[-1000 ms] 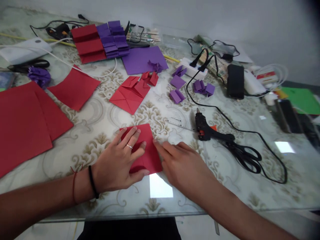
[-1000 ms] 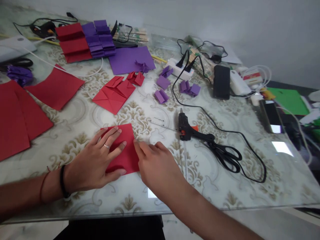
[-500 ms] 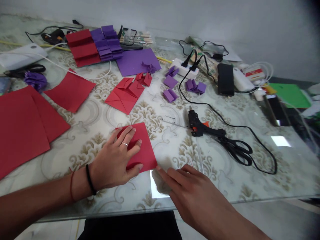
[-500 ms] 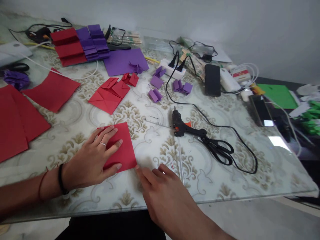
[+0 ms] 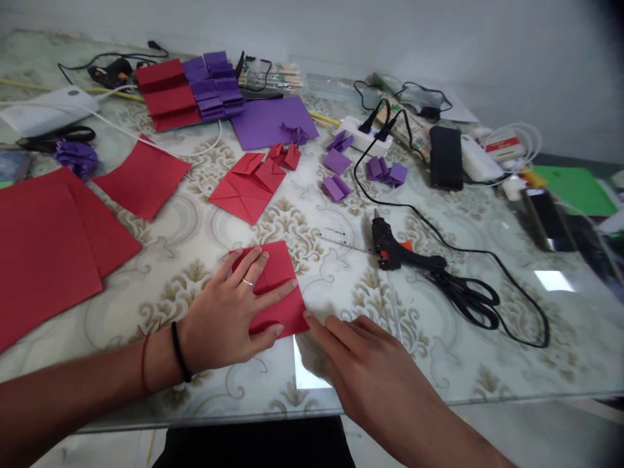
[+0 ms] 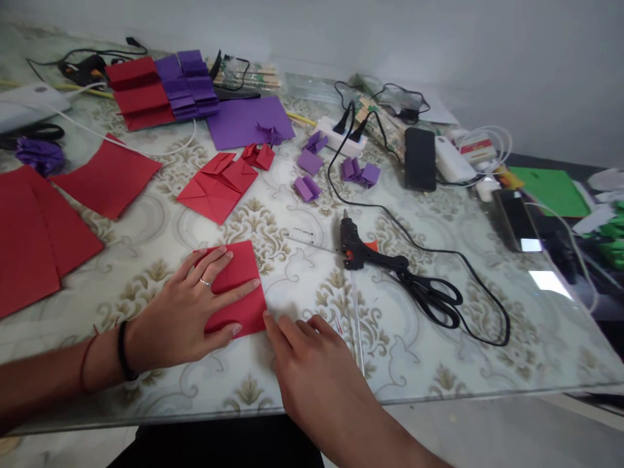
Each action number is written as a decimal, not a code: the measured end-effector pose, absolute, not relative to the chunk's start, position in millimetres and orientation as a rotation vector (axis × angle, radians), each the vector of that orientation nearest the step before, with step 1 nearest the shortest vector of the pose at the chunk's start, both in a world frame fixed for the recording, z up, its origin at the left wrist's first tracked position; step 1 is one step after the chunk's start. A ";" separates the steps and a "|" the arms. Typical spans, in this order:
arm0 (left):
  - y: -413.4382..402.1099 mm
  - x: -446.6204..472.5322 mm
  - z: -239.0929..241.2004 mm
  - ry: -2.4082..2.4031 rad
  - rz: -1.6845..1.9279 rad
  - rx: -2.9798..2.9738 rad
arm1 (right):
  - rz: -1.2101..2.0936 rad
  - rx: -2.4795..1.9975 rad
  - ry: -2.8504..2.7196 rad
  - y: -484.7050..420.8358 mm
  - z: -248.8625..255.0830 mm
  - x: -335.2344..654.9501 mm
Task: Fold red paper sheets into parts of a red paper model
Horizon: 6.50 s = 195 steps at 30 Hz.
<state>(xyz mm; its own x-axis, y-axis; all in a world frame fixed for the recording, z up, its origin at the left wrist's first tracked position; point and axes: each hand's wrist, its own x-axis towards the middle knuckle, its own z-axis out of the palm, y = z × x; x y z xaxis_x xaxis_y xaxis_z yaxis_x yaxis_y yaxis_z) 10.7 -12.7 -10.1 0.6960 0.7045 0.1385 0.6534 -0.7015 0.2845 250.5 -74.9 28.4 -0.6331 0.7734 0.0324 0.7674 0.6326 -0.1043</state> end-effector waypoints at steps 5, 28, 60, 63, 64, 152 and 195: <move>-12.6 10.4 -11.7 1.088 0.327 2.704 | 0.067 -1.372 -2.750 -59.9 27.0 242.8; -7.1 11.0 -12.3 1.137 0.487 2.699 | 0.143 -1.415 -2.814 0.4 26.5 219.7; 11.1 -8.8 14.1 1.199 0.279 2.474 | 0.874 -1.837 -2.227 -28.2 33.2 229.5; 13.4 -6.9 16.9 1.090 0.362 2.497 | 0.926 -1.744 -2.228 -27.0 32.3 229.0; 14.4 -5.7 18.0 1.049 0.387 2.499 | 0.942 -1.697 -2.231 -26.6 32.4 228.3; 1.8 0.5 20.6 1.036 0.508 2.014 | 1.193 -1.038 -2.037 4.6 28.6 239.8; -0.5 5.6 20.2 0.853 0.902 1.185 | 1.402 -1.182 -1.623 0.7 29.6 233.7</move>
